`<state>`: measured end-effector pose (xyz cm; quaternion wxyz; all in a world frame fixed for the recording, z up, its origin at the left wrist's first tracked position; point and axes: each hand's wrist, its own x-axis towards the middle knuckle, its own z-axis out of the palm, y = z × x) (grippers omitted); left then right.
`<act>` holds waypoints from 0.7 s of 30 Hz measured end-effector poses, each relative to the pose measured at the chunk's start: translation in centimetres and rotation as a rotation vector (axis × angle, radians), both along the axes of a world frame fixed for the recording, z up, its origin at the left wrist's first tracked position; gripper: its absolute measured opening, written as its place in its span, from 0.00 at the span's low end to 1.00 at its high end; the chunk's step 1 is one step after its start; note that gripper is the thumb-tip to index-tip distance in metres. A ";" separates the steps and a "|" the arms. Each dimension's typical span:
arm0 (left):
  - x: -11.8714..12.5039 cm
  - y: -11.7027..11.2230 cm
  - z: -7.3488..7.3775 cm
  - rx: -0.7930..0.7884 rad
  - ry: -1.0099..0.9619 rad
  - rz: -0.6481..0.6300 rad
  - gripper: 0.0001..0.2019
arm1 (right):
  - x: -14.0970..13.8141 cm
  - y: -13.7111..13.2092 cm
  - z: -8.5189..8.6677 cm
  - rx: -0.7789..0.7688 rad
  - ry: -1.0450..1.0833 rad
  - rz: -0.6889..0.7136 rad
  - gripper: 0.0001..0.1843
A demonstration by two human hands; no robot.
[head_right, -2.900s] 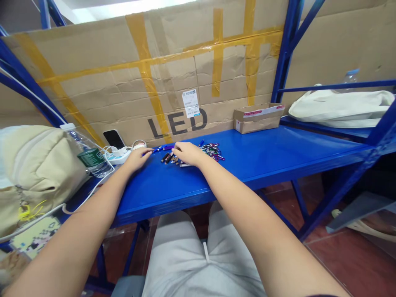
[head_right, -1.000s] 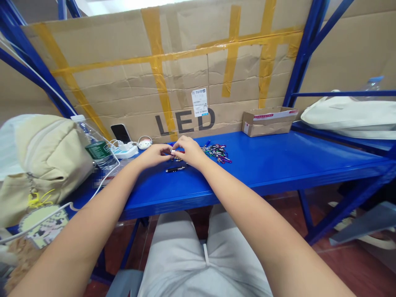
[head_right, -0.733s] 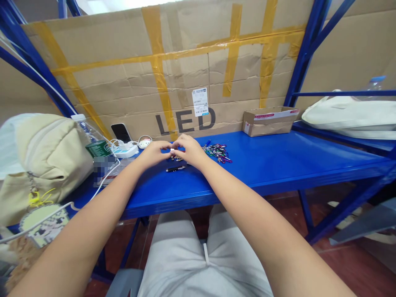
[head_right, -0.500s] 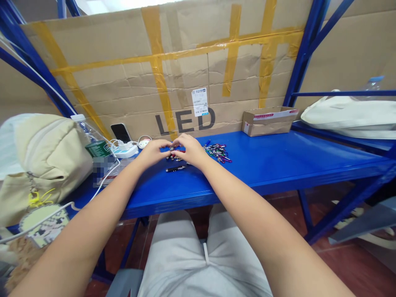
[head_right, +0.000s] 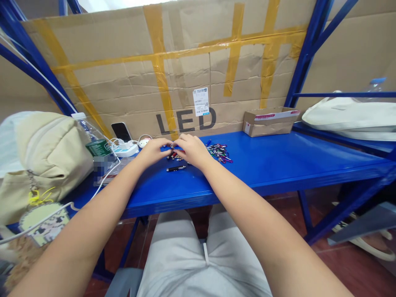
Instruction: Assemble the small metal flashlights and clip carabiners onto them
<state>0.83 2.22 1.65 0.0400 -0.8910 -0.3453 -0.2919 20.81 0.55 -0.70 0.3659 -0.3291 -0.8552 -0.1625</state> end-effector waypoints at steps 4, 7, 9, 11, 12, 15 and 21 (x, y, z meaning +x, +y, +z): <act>0.2 -0.2 0.1 0.000 0.017 0.025 0.11 | -0.1 -0.1 0.1 0.007 -0.007 -0.045 0.11; 0.4 -0.3 0.1 0.010 0.039 0.040 0.11 | -0.1 -0.1 0.1 0.003 -0.007 -0.084 0.11; 0.5 -0.4 0.2 0.029 0.061 0.053 0.11 | -0.1 -0.1 0.1 0.001 -0.009 -0.115 0.11; 0.6 -0.5 0.2 0.053 0.093 0.072 0.11 | -0.1 -0.2 0.2 0.001 -0.014 -0.146 0.12; 0.7 -0.5 0.3 0.064 0.111 0.083 0.11 | -0.1 -0.2 0.2 0.002 -0.017 -0.158 0.12; 0.9 -0.7 0.3 0.099 0.157 0.120 0.11 | -0.2 -0.2 0.2 -0.009 -0.022 -0.183 0.12; 1.3 -0.9 0.2 0.162 0.213 0.170 0.10 | -0.3 0.0 0.1 -0.041 0.014 -0.189 0.10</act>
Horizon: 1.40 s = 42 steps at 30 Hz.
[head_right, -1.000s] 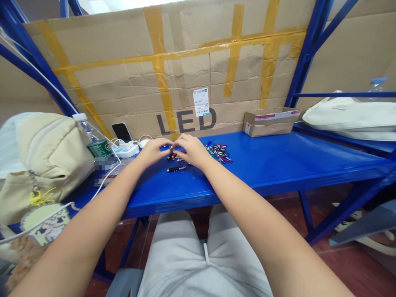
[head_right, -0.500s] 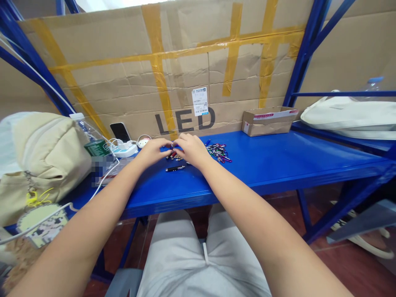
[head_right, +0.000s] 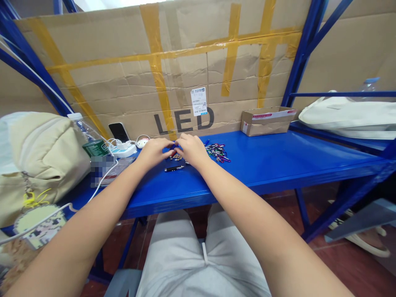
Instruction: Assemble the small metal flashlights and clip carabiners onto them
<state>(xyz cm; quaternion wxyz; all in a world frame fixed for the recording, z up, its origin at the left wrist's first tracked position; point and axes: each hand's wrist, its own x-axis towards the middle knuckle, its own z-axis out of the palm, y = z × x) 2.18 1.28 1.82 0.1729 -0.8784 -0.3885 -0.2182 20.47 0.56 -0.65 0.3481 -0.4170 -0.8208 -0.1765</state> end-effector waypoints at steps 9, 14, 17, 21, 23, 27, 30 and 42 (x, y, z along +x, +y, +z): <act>-0.9 0.8 -0.4 0.039 0.090 0.054 0.14 | 0.2 1.0 -0.5 -0.097 0.216 0.075 0.05; -0.9 0.6 -0.5 0.135 0.267 0.130 0.12 | 0.4 1.3 -0.8 -0.190 0.242 0.040 0.05; -0.3 0.4 -0.8 0.185 0.356 0.102 0.10 | 0.4 1.2 -0.9 -0.283 0.154 0.031 0.03; 0.1 0.4 -1.1 0.214 0.410 0.104 0.11 | 0.5 1.1 -1.1 -0.348 0.059 0.018 0.04; -0.1 0.4 -1.1 0.192 0.387 0.133 0.11 | 0.5 1.2 -1.2 -0.361 0.043 0.014 0.05; -0.7 0.4 -0.7 0.121 0.303 0.243 0.13 | 0.2 1.1 -1.2 -0.368 0.001 0.002 0.08; -0.9 0.4 -0.4 0.073 0.291 0.302 0.14 | -0.6 1.0 -1.0 -0.369 -0.035 -0.070 0.10; -1.0 0.7 -0.4 -0.068 0.171 0.290 0.16 | -2.4 2.7 -0.8 -0.370 -0.093 -0.035 0.10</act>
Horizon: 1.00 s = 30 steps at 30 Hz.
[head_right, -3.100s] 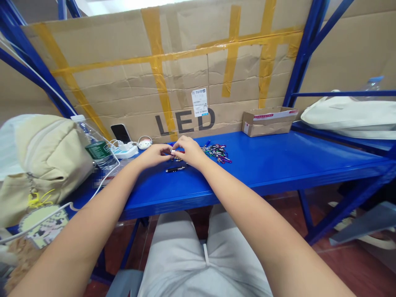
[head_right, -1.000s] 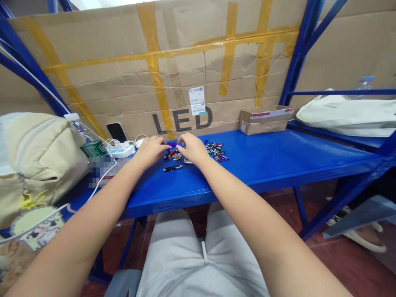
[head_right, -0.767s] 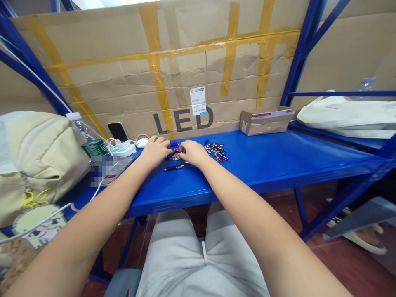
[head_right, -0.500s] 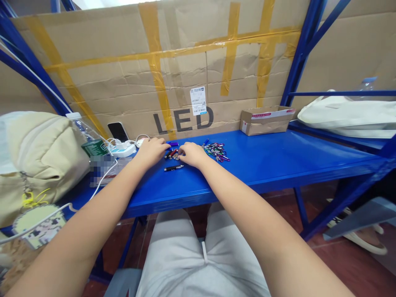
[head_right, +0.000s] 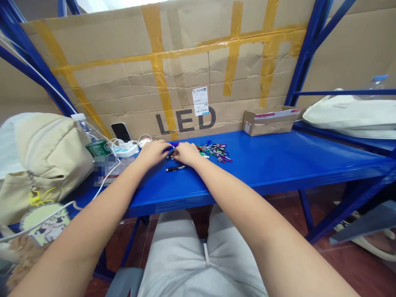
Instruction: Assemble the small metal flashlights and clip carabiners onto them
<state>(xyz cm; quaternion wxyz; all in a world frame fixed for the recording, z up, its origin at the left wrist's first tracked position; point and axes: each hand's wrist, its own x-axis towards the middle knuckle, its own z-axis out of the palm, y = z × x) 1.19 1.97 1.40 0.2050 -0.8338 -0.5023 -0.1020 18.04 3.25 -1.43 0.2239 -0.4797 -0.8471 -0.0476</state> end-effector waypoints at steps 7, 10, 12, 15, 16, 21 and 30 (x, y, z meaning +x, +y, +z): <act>-0.3 0.6 -0.4 -0.325 -0.475 -0.182 0.15 | 1.6 1.0 -0.3 0.193 0.537 0.090 0.05; -0.1 0.4 -0.3 -0.361 -0.576 -0.205 0.15 | 1.7 1.1 -0.4 0.204 0.593 0.156 0.04; 0.0 0.3 -0.3 -0.358 -0.594 -0.215 0.15 | 1.7 1.0 -0.4 0.204 0.587 0.190 0.03; 0.0 0.3 -0.4 -0.353 -0.597 -0.222 0.15 | 1.7 1.0 -0.4 0.206 0.559 0.220 0.04; 0.0 0.3 -0.4 -0.354 -0.593 -0.229 0.15 | 1.7 1.0 -0.4 0.204 0.554 0.222 0.05; 0.1 0.5 -0.6 -0.326 -0.591 -0.262 0.15 | 1.7 0.8 -0.3 0.203 0.562 0.216 0.06; -0.2 1.1 -0.9 -0.180 -0.587 -0.323 0.12 | 1.7 0.0 -0.3 0.224 0.504 0.291 0.10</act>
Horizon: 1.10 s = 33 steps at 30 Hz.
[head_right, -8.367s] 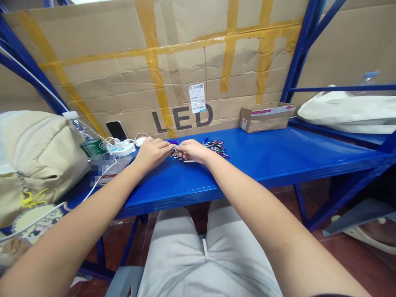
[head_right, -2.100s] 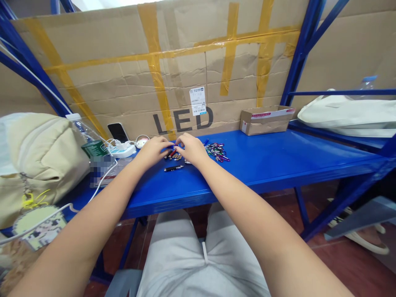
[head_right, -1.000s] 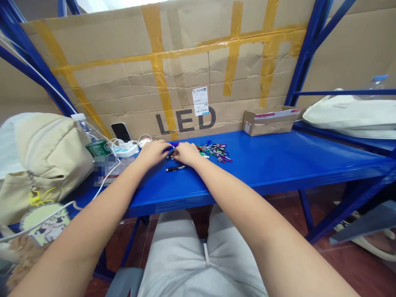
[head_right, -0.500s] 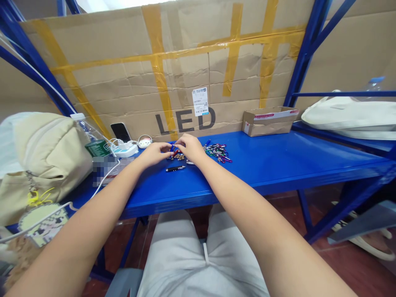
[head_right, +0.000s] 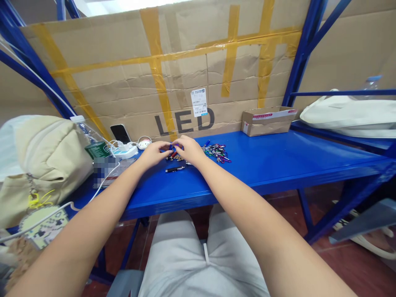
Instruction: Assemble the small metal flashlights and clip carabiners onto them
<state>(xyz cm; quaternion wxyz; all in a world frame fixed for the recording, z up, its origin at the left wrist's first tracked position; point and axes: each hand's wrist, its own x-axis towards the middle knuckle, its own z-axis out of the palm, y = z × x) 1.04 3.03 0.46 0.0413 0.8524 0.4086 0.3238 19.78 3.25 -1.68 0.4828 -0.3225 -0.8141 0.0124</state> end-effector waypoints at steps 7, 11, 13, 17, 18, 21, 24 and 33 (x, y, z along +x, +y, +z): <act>0.0 -0.1 0.5 0.222 0.034 -0.021 0.10 | 0.0 -0.5 0.2 0.039 0.072 -0.002 0.09; -0.1 -0.6 1.1 0.323 0.056 -0.059 0.10 | 0.0 -1.2 0.4 0.004 0.111 -0.011 0.11; -0.2 -0.8 1.3 0.349 0.089 -0.040 0.11 | 0.0 -1.4 0.6 -0.024 0.110 -0.015 0.11; -0.5 -0.7 1.3 0.404 0.274 0.073 0.13 | 0.0 -1.3 0.4 -0.063 0.074 -0.030 0.11; -0.5 -0.7 1.2 0.426 0.356 0.098 0.14 | 0.0 -1.2 0.3 -0.086 0.043 -0.045 0.11; -0.4 -0.4 0.8 0.480 0.610 0.123 0.12 | 0.0 -0.5 -0.4 -0.172 -0.100 -0.125 0.09; -0.1 -0.2 0.5 0.505 0.730 0.092 0.11 | 0.2 0.0 -0.9 -0.207 -0.215 -0.181 0.06; -0.2 -0.8 0.9 0.384 0.586 0.245 0.15 | 0.2 -0.5 -0.7 -0.248 -0.367 -0.254 0.09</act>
